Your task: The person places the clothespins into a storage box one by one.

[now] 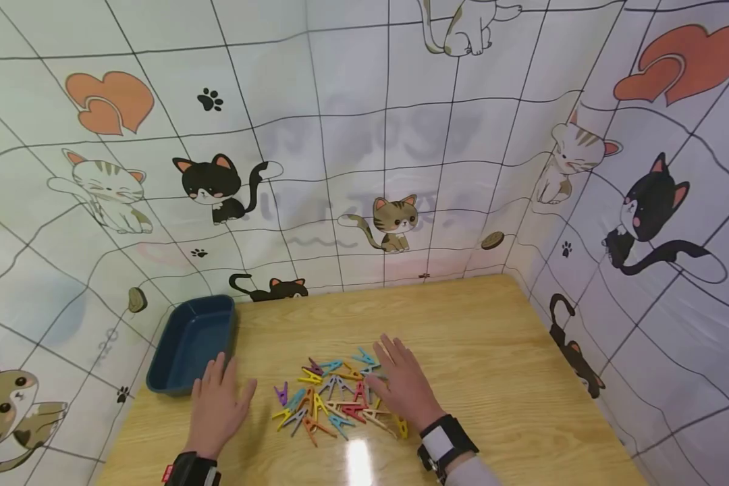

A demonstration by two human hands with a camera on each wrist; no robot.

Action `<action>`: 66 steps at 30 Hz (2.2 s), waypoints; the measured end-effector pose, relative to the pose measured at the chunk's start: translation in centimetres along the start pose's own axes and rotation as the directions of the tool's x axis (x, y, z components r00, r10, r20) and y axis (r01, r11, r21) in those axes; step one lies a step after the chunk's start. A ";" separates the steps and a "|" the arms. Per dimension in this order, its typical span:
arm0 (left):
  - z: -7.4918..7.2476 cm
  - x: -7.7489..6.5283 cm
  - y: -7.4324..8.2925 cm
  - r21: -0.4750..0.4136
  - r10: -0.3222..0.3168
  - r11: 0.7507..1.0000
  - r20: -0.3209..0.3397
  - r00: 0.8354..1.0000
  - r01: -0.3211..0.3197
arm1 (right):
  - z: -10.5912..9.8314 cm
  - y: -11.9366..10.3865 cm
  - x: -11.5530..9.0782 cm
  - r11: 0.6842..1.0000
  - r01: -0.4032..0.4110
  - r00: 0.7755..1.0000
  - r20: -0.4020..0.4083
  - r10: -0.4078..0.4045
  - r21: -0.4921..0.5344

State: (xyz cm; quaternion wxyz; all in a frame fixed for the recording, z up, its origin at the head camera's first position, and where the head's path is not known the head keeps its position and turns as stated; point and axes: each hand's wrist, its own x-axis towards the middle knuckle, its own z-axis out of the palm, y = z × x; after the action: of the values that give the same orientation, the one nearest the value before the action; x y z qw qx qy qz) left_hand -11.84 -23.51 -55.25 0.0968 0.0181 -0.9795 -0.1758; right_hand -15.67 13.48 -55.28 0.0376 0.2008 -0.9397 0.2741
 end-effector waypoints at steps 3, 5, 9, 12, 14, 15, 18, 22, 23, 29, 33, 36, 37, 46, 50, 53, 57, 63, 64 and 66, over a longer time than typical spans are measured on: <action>-0.6 0.1 -0.7 0.006 -0.003 1.000 -0.011 1.000 0.003 | 0.5 -1.2 0.4 0.998 0.046 0.998 0.032 -0.048 0.050; -0.8 0.1 -1.2 0.010 -0.002 1.000 -0.020 1.000 0.002 | 0.9 -2.0 0.6 0.993 0.092 0.995 0.040 -0.095 0.077; -1.1 0.2 -2.5 0.024 0.006 1.000 -0.036 0.999 -0.005 | 1.9 -3.7 1.1 0.980 0.158 0.986 0.043 -0.164 0.121; -1.0 0.3 -3.5 0.028 0.009 1.000 -0.041 0.999 -0.008 | 2.8 -4.8 1.4 0.971 0.188 0.979 0.054 -0.198 0.148; -0.9 0.4 -4.1 0.024 0.010 1.000 -0.039 0.999 -0.009 | 3.4 -5.7 1.6 0.965 0.214 0.972 0.062 -0.225 0.152; -0.9 0.4 -4.4 0.020 0.011 1.000 -0.039 0.999 -0.010 | 3.7 -6.1 1.7 0.963 0.222 0.969 0.073 -0.235 0.154; -0.7 0.5 -5.2 0.004 0.016 1.000 -0.040 0.999 -0.016 | 4.8 -7.4 2.1 0.952 0.258 0.957 0.095 -0.276 0.164; -0.5 0.7 -5.8 0.003 0.020 1.000 -0.050 0.999 -0.020 | 6.2 -8.9 2.5 0.940 0.291 0.943 0.114 -0.313 0.176; -0.4 0.8 -5.9 0.004 0.018 1.000 -0.053 0.998 -0.018 | 6.6 -9.2 2.6 0.940 0.290 0.941 0.123 -0.314 0.178; 0.0 1.1 -6.4 0.017 -0.037 0.999 -0.009 0.999 0.037 | 8.2 -10.3 2.6 0.942 0.283 0.929 0.190 -0.316 0.182; 0.1 1.1 -6.4 0.032 -0.054 0.998 0.018 0.998 0.053 | 8.8 -10.6 2.6 0.937 0.308 0.922 0.189 -0.337 0.165; -0.1 1.2 -6.4 0.045 -0.038 0.998 0.006 0.999 0.038 | 8.9 -10.7 2.6 0.934 0.323 0.921 0.174 -0.348 0.155; -0.1 1.2 -6.4 0.048 -0.034 0.998 0.002 0.999 0.034 | 8.9 -10.8 2.6 0.932 0.325 0.921 0.171 -0.350 0.159; -0.7 1.7 -5.9 0.085 -0.035 0.996 0.019 0.999 0.033 | 8.7 -11.0 2.8 0.922 0.357 0.916 0.139 -0.377 0.148; -0.8 1.8 -5.9 0.119 -0.037 0.992 0.036 0.999 0.032 | 8.8 -10.9 2.9 0.928 0.346 0.924 0.119 -0.362 0.134; -0.8 1.9 -5.9 0.146 -0.037 0.989 0.052 0.998 0.029 | 8.7 -10.8 2.9 0.940 0.307 0.938 0.123 -0.325 0.149; -0.8 1.7 -5.7 0.167 -0.025 0.986 0.062 0.998 0.015 | 8.6 -10.5 2.9 0.952 0.260 0.951 0.128 -0.282 0.164; -1.1 1.2 -5.2 0.181 -0.003 0.983 0.084 0.996 -0.012 | 8.2 -9.7 2.8 0.951 0.227 0.964 0.088 -0.250 0.211; -1.1 1.1 -5.1 0.183 0.000 0.983 0.086 0.996 -0.015 | 8.0 -9.5 2.8 0.947 0.226 0.965 0.079 -0.249 0.228; -1.0 0.9 -4.9 0.184 0.008 0.983 0.083 0.997 -0.023 | 7.6 -9.3 2.8 0.944 0.226 0.969 0.047 -0.244 0.240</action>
State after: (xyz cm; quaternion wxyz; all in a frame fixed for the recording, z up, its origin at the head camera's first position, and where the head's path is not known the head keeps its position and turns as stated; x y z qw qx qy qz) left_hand -12.53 -28.56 -55.85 0.0559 0.0123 -0.9948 -0.0842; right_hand -14.17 1.28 -56.58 0.0103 0.3247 -0.8712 0.3680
